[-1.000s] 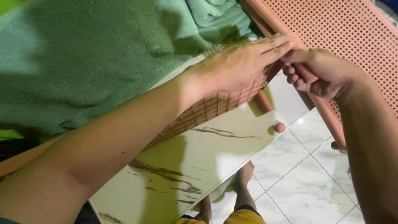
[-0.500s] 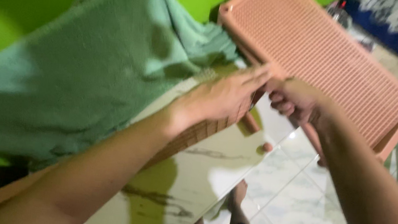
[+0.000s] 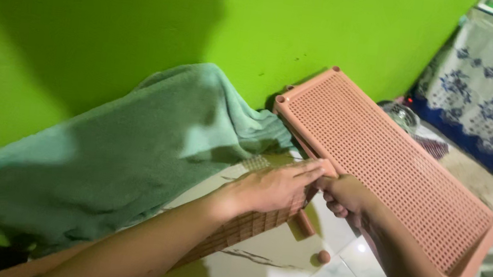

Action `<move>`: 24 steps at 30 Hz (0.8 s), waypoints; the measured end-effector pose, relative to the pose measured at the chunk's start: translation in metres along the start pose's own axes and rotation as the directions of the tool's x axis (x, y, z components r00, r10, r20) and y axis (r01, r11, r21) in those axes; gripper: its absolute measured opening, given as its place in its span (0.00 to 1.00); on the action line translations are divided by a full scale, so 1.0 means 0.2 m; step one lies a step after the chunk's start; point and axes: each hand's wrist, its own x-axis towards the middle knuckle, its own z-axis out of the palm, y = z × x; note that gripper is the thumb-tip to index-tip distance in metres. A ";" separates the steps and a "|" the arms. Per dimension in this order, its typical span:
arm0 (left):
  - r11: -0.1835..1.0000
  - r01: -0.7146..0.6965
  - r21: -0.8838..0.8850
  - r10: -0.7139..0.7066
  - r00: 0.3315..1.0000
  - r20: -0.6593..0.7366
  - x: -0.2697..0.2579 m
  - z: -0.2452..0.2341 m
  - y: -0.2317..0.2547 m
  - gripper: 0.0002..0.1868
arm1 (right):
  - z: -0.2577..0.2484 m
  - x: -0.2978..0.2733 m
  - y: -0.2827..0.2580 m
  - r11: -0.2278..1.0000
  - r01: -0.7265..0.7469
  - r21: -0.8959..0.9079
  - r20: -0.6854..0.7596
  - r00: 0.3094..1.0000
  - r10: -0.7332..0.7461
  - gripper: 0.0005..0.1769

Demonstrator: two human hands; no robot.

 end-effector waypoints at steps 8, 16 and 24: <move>0.998 0.062 0.017 -0.063 0.992 0.106 -0.01 0.01 -0.01 0.38 | 0.03 -0.06 -0.02 0.974 0.047 -0.221 -0.153 0.985 -0.082 0.20; 0.999 -0.045 -0.018 0.045 0.999 0.001 -0.02 -0.02 0.02 0.40 | 0.12 -0.09 0.05 0.667 0.065 -0.742 -0.373 0.786 -0.493 0.27; 0.995 0.053 -0.087 -0.052 0.999 0.015 0.09 0.02 -0.01 0.27 | -0.06 -0.03 -0.01 0.964 0.141 -0.227 0.032 0.990 -0.137 0.13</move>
